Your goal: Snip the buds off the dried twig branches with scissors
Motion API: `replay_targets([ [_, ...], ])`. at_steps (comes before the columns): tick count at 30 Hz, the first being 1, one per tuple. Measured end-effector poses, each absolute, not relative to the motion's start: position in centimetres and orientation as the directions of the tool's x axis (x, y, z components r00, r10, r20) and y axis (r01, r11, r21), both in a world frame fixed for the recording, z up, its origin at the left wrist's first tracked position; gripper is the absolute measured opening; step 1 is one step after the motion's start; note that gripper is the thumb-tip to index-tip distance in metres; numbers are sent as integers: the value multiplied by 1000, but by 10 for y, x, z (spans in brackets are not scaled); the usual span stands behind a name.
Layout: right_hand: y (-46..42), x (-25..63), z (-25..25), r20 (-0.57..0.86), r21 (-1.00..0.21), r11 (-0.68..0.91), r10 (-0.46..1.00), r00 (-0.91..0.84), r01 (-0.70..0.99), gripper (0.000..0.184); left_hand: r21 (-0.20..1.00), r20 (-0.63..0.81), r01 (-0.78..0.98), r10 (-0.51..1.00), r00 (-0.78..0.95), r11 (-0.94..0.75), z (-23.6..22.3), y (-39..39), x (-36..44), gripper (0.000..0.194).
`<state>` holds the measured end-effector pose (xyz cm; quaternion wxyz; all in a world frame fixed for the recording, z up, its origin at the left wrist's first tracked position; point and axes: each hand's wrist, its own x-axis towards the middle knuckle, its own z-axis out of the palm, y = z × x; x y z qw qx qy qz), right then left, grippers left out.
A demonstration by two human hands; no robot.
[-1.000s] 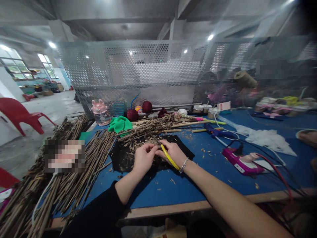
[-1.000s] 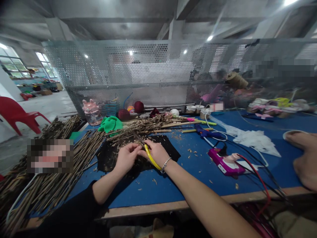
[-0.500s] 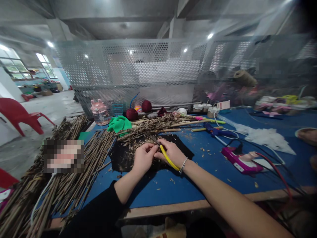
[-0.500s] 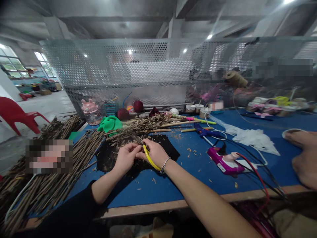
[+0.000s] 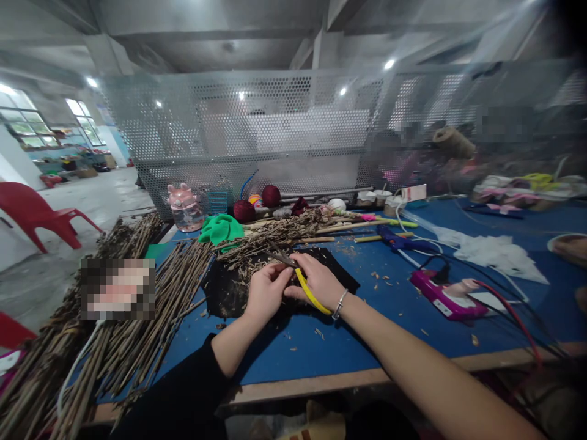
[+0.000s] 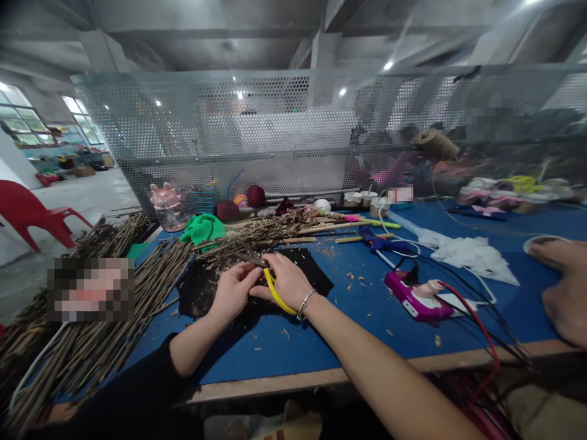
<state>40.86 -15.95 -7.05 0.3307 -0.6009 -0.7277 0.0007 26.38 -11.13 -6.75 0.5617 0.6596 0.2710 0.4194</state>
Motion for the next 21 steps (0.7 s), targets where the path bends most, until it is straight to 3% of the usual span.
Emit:
replay_targets([
  [10, -160, 407, -71, 398, -508, 216, 918, 5, 834, 42, 977, 213, -79, 863, 458, -200, -74, -107, 264, 24],
  [18, -160, 408, -72, 444, -378, 214, 895, -26, 901, 62, 977, 212, -127, 882, 421, -174, -69, -107, 264, 25],
  [21, -160, 409, -71, 431, -390, 231, 901, -45, 891, 57, 974, 225, -111, 876, 427, -197, -71, -106, 264, 26],
])
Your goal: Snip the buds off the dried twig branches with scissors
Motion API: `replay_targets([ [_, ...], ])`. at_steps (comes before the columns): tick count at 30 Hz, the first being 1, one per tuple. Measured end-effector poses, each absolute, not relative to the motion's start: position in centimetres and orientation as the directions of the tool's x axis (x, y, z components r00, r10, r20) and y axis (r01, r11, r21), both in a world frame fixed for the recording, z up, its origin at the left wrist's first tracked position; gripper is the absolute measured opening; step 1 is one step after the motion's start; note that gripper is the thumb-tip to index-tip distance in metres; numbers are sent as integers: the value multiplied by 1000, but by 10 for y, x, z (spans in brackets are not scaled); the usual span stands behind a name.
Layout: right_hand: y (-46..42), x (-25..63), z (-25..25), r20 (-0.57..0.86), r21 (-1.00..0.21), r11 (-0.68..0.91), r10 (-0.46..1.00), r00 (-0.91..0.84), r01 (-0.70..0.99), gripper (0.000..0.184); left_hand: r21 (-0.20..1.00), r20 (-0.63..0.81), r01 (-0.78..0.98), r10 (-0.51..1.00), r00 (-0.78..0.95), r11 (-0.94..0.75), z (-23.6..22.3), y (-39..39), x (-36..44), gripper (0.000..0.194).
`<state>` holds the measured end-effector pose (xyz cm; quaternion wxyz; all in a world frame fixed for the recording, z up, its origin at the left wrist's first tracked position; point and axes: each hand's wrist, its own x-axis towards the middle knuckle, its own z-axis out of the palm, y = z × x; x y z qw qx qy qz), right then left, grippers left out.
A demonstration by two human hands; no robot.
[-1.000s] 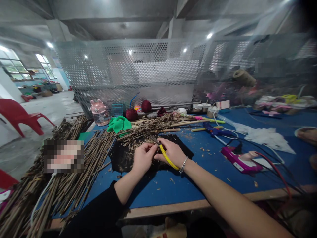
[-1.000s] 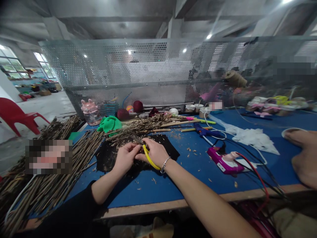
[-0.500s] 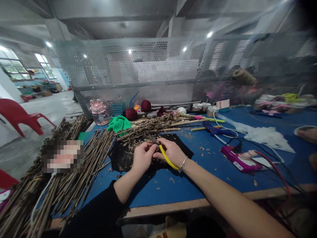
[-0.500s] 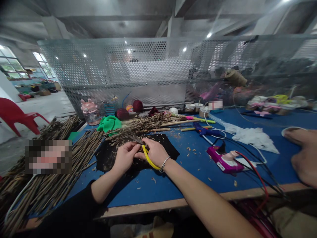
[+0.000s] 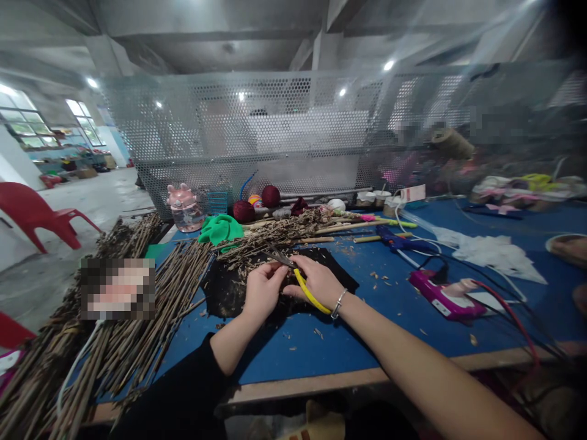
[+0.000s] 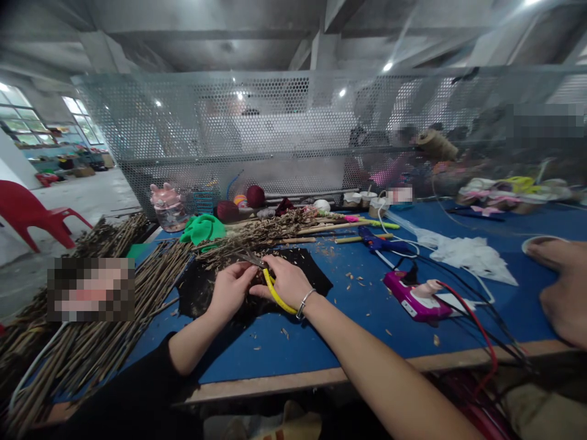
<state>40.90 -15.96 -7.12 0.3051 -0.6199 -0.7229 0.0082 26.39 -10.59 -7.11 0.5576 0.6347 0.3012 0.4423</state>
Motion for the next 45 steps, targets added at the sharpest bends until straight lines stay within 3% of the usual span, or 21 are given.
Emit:
replay_targets([
  [5, -159, 411, -65, 437, -480, 222, 899, 12, 849, 41, 965, 260, -97, 862, 434, -242, -77, -105, 265, 27],
  [10, -159, 411, -63, 418, -556, 185, 905, 80, 811, 37, 948, 282, -11, 820, 497, -319, -77, -108, 264, 22],
  [16, -157, 413, -69, 480, -509, 237, 876, 45, 828, 51, 953, 226, 64, 836, 500, -295, -75, -107, 264, 20],
  [31, -158, 409, -71, 463, -532, 213, 883, 71, 819, 36, 964, 243, -28, 828, 505, -266, -76, -105, 264, 19],
  [37, -158, 410, -71, 463, -438, 192, 885, 37, 878, 53, 972, 235, -108, 852, 469, -209, -78, -103, 266, 19],
  [45, -155, 411, -77, 499, -425, 254, 867, -9, 869, 58, 973, 231, -124, 818, 527, -194, -80, -103, 267, 21],
])
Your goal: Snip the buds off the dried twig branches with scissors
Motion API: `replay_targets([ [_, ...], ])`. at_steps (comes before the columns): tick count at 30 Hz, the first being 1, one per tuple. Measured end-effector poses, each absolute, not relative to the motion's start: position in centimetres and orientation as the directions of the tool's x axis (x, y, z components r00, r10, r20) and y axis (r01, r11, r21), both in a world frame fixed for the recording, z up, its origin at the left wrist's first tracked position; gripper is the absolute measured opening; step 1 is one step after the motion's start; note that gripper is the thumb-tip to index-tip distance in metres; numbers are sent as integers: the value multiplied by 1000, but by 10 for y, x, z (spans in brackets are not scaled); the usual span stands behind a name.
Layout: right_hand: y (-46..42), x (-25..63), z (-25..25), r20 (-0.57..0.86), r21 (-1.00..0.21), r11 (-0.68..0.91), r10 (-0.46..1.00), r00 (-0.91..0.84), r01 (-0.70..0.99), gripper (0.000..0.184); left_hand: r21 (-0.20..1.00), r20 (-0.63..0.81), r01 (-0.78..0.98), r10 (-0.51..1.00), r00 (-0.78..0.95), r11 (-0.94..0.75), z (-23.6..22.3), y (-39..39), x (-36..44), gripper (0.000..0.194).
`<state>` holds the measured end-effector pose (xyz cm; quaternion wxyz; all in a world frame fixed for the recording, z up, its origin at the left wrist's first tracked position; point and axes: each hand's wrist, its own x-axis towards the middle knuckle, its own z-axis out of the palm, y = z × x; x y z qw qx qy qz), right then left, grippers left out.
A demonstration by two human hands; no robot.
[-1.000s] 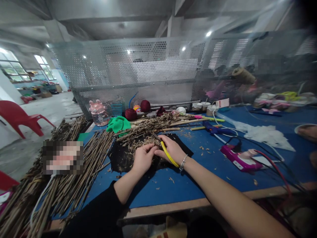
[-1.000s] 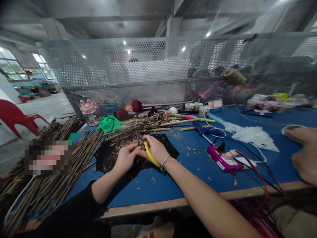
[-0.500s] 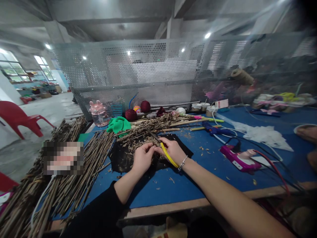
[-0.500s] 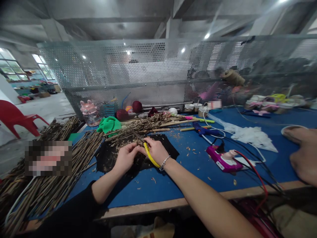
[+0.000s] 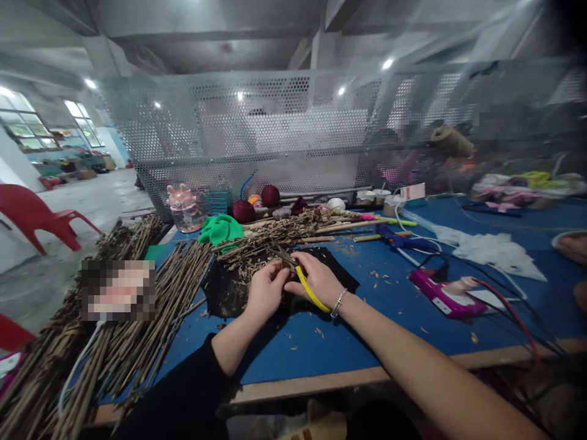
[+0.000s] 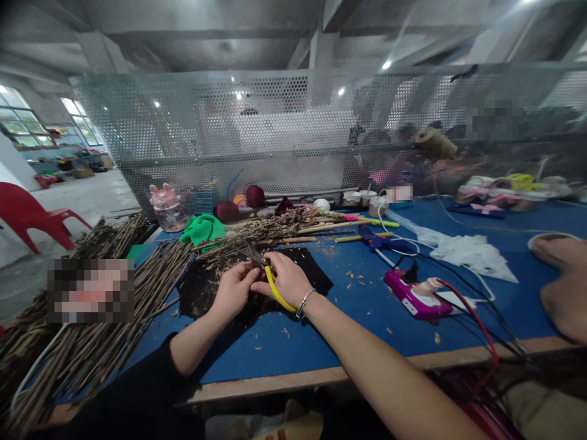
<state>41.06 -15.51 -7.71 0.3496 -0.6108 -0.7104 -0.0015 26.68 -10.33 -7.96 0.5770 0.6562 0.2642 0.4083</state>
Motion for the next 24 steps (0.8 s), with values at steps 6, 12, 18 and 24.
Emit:
replay_targets([
  [6, -157, 407, -75, 503, -476, 281, 864, -4, 834, 56, 968, 249, -114, 812, 528, -223, -80, -103, 267, 20],
  [12, -159, 406, -72, 465, -558, 294, 885, -1, 776, 41, 965, 247, -44, 834, 493, -260, -78, -104, 265, 18],
  [18, -158, 408, -74, 443, -587, 270, 896, 24, 763, 37, 972, 235, -98, 829, 507, -216, -79, -102, 265, 19],
  [24, -159, 407, -72, 425, -491, 179, 904, 55, 853, 47, 975, 215, -157, 862, 460, -160, -77, -103, 265, 20],
])
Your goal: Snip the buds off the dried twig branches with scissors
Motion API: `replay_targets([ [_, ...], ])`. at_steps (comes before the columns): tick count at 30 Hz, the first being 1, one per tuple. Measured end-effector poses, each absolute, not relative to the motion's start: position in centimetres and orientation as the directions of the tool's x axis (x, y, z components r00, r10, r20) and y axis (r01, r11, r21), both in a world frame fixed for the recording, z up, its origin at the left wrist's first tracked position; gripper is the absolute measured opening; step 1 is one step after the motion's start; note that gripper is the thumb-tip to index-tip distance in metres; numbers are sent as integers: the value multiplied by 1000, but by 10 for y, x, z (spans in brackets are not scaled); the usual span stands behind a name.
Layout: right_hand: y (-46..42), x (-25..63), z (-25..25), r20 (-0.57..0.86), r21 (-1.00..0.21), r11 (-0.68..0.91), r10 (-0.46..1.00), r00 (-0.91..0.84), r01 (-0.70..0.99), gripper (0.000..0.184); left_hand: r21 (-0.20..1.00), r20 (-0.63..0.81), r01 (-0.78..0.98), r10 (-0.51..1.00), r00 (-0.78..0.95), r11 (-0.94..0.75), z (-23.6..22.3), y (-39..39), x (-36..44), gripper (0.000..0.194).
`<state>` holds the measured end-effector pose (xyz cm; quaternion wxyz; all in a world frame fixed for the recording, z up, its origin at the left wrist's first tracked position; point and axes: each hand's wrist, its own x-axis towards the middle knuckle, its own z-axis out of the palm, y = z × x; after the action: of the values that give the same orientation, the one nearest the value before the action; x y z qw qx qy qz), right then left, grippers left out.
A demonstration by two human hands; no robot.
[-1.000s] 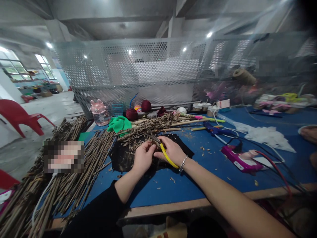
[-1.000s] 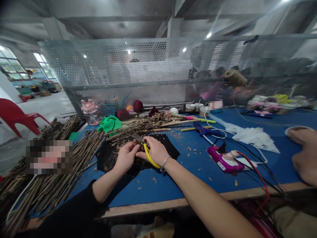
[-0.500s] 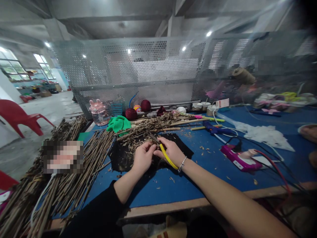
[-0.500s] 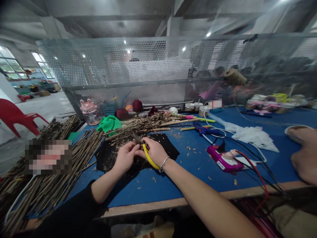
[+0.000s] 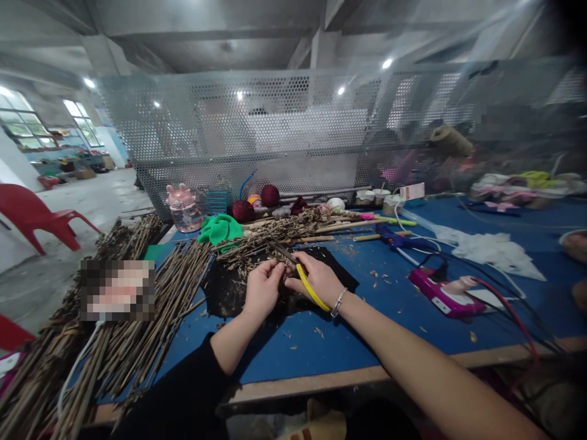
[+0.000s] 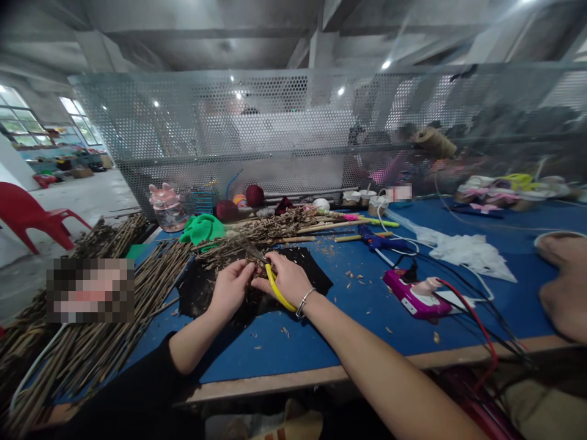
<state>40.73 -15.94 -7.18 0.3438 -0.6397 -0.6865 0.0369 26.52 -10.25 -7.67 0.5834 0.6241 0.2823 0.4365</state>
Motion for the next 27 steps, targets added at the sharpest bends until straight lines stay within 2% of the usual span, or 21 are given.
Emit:
replay_targets([
  [5, -159, 407, -72, 426, -449, 236, 904, -26, 862, 53, 979, 184, -170, 859, 478, -115, -74, -104, 265, 21],
  [10, -159, 406, -71, 423, -511, 253, 906, -16, 822, 40, 979, 204, -96, 855, 477, -180, -75, -104, 265, 21],
  [13, -159, 405, -71, 441, -538, 248, 897, 18, 806, 38, 971, 238, -117, 861, 449, -207, -78, -103, 266, 21],
  [19, -158, 406, -71, 464, -554, 208, 881, 91, 806, 33, 981, 116, -192, 896, 428, -35, -77, -104, 268, 23],
  [22, -158, 406, -70, 428, -542, 169, 898, 98, 823, 30, 972, 62, -231, 906, 420, 40, -72, -105, 267, 26],
  [27, -160, 406, -71, 396, -458, 153, 917, 46, 876, 47, 951, 34, -294, 917, 398, 92, -71, -103, 266, 32],
])
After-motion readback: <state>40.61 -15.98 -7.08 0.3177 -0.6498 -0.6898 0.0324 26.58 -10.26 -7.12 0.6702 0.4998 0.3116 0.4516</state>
